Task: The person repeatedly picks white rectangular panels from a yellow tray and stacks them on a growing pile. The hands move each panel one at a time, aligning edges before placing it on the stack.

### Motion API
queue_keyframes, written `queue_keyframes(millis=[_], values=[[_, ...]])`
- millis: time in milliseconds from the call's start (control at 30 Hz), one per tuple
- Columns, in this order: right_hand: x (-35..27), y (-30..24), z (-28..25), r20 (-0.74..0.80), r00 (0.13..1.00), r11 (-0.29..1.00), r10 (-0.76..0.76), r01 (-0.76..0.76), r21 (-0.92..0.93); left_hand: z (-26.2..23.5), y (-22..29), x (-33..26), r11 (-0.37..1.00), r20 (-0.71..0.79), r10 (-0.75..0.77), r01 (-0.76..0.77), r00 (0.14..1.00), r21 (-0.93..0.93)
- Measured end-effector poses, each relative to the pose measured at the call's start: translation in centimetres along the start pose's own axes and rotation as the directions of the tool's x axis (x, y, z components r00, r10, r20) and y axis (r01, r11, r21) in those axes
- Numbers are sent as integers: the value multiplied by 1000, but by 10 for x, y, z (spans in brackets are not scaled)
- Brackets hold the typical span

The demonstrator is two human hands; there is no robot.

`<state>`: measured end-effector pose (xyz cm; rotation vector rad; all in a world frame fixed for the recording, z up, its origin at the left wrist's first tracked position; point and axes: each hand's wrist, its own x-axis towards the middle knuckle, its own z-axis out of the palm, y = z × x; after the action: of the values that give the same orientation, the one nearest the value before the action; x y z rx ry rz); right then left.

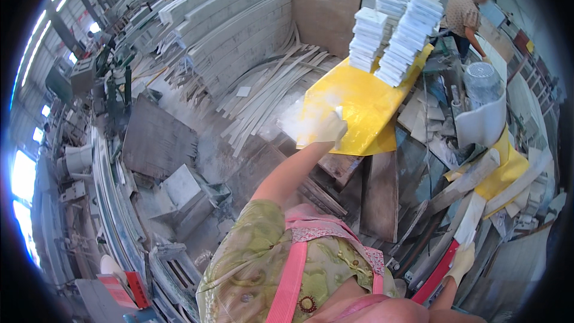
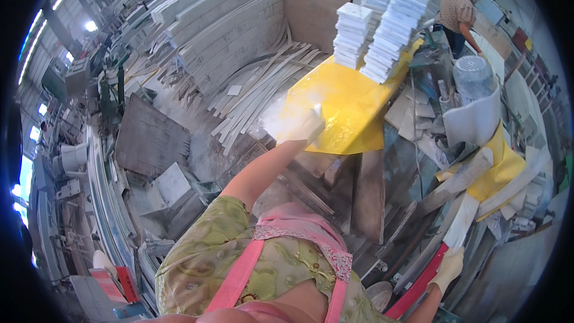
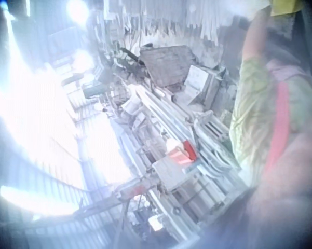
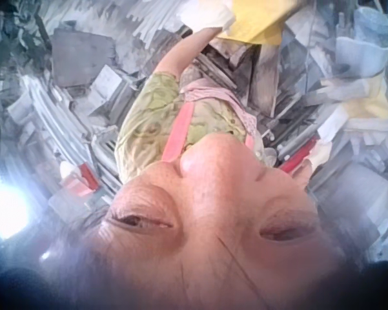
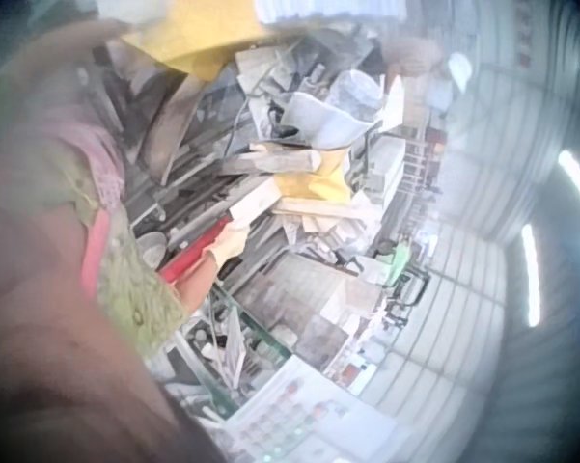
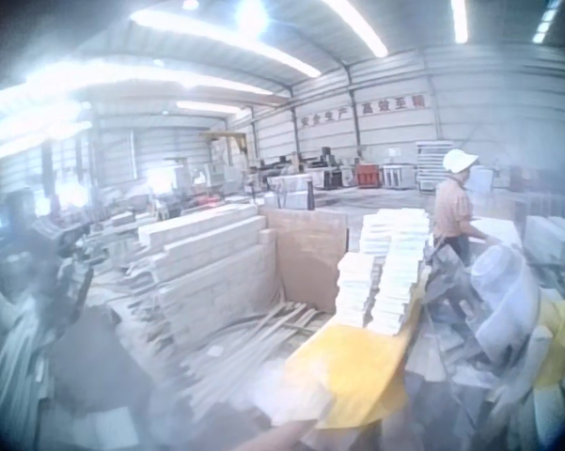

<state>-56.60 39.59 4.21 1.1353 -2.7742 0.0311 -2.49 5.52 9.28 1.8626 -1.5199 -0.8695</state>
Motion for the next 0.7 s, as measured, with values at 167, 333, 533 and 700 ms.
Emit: queue_keyframes(millis=[167,333,533,700], values=[[7,-125,-4,69,994,404,-84,-29,914,-32,-9,-9,958,221,82,-138,972,253],[-33,-355,-49,146,913,-5,-380,-160,987,1,-39,46,989,82,124,-130,989,70],[-71,-531,-53,104,888,-13,-448,-123,992,0,-46,66,983,83,141,-150,986,109],[-77,-569,-61,155,857,217,-491,-52,975,-35,-19,38,995,144,78,-69,987,-68]])
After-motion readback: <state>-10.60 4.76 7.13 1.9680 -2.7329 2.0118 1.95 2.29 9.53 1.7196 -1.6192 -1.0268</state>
